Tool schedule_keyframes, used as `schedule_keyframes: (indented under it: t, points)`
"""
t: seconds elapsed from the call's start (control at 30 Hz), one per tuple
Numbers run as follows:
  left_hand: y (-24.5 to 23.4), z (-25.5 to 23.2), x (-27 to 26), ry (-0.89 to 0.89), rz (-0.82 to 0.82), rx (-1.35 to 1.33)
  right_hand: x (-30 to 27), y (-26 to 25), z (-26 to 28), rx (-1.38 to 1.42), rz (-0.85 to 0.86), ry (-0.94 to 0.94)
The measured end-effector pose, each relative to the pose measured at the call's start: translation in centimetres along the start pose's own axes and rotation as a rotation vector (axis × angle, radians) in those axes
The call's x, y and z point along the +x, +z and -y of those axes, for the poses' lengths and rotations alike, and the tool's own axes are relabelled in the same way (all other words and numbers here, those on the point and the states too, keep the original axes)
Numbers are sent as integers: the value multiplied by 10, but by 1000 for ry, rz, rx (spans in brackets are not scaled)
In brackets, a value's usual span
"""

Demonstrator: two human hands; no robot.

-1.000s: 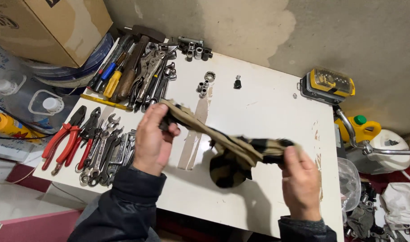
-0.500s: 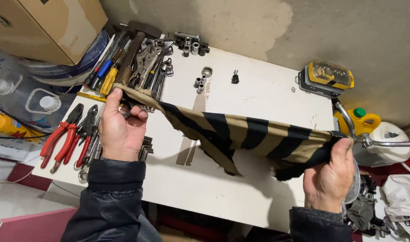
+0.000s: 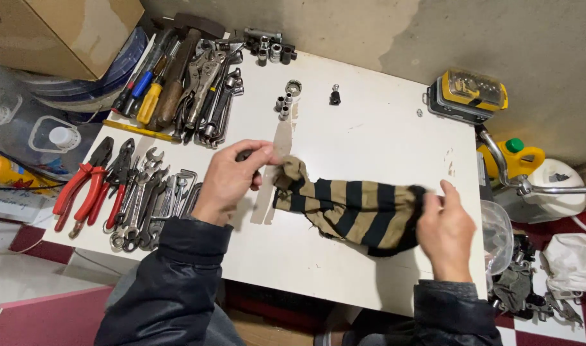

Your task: Cleaning a small mechanical part using a cloth on a workbench

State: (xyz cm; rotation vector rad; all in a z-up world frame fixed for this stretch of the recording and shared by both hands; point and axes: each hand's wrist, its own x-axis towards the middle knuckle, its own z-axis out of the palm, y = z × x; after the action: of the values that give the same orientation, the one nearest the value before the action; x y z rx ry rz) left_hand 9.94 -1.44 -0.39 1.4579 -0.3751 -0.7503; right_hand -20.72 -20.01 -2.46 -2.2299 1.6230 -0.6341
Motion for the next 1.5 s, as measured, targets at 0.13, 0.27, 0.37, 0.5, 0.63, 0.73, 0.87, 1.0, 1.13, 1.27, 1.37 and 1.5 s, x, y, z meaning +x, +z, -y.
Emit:
schedule_keyframes:
  t: [0.13,0.27,0.37,0.5,0.63,0.73,0.87,1.0,1.13,1.27,1.37,1.5]
  points:
    - [6,3,-5,-80,69,-62,-8,-9,43,-301,427,52]
    - [11,9,-8,-177,163,-249,-13,28,7,-671,740,9]
    - [16,13,-8,-210,210,-248,-7,57,-49,-800,689,-47]
    - [17,11,-14,-228,231,-158,-3,12,4,-300,680,30]
    - [20,16,-23,-184,239,-75,-21,-21,37,694,512,80]
    - [30,28,-28,-37,390,129,-19,-14,32,1131,527,11]
    - [41,44,-33,8,545,380,-27,-13,62,1442,586,22]
    - [39,45,-29,-40,512,501,-22,-3,51,1452,540,70]
    - [40,43,-20,-18,358,396,-11,8,24,1414,496,128]
    - [42,44,-13,126,75,1,-25,-15,46,1216,504,146]
    - [31,23,-20,249,6,-76,-35,-29,75,947,577,126]
    - [21,17,-20,454,-128,-24,-40,-22,85,614,612,85]
